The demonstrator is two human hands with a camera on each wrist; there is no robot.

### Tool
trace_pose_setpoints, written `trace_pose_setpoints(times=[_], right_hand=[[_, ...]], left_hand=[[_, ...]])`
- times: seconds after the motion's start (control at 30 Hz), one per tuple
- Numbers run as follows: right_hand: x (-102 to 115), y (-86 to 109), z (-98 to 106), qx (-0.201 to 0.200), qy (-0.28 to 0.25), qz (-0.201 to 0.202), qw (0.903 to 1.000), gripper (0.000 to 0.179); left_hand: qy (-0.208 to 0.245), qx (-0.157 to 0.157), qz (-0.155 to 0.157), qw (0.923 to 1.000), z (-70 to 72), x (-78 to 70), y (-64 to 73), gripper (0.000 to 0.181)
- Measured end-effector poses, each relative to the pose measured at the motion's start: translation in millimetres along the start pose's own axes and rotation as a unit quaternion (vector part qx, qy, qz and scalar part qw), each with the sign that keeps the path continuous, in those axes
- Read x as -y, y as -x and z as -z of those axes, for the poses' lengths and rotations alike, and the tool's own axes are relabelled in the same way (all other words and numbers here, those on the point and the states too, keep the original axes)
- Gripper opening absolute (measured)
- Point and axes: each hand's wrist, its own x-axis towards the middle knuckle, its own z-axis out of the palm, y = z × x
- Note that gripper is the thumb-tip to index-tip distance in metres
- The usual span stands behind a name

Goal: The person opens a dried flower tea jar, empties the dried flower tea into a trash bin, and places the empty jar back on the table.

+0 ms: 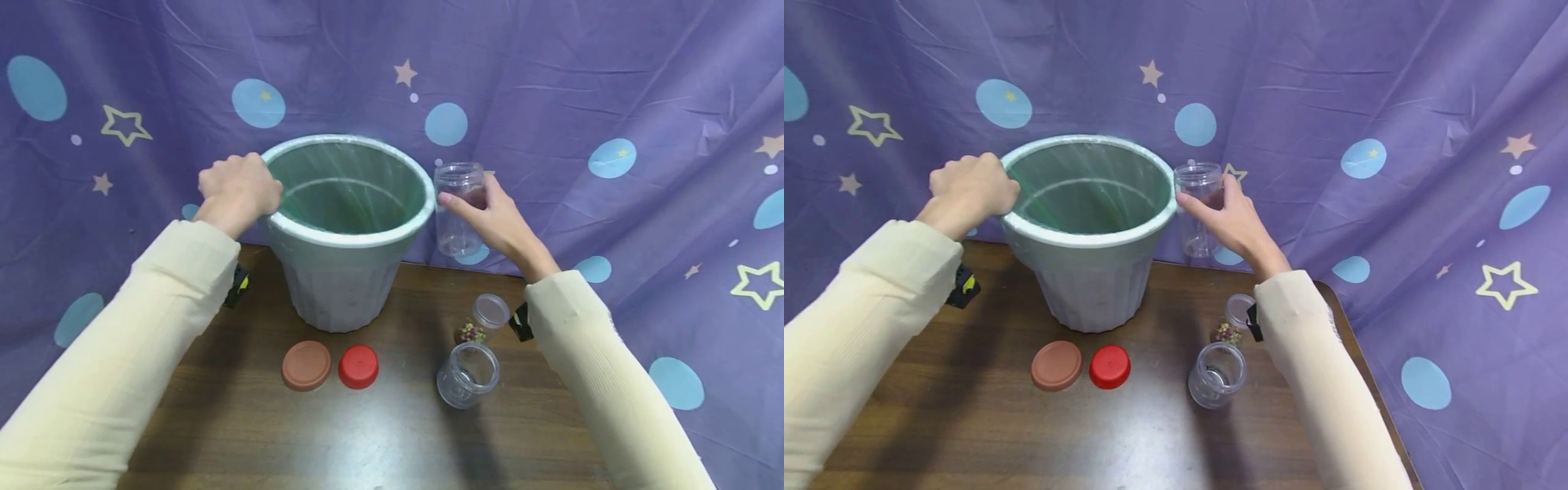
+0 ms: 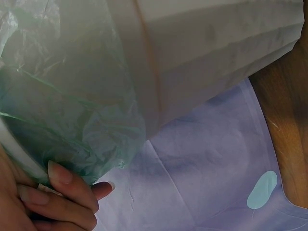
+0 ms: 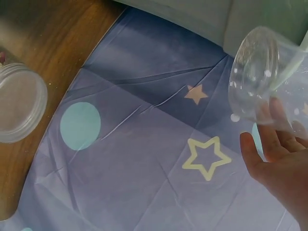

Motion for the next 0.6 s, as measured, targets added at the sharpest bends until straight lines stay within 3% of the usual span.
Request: trace_pose_setpoints(times=[0.13,0.4,0.6], right_hand=[[-7.2,1.2,1.1,-0.005,0.002,-0.01,0.9999,0.079],[-22.1,4.4,-1.6,-0.013,0.029,-0.018,0.9993,0.064],[-31.4,5.5,-7.3,-0.006,0.02,-0.021,0.9995,0.06]], left_hand=[[0.0,0.001,0.0,1.0,0.4,-0.6,0.1,0.044],[0.0,0.0,0.001,1.0,0.3,-0.8,0.3,0.044],[0.001,-0.001,0.0,1.0,0.2,-0.5,0.4,0.041]])
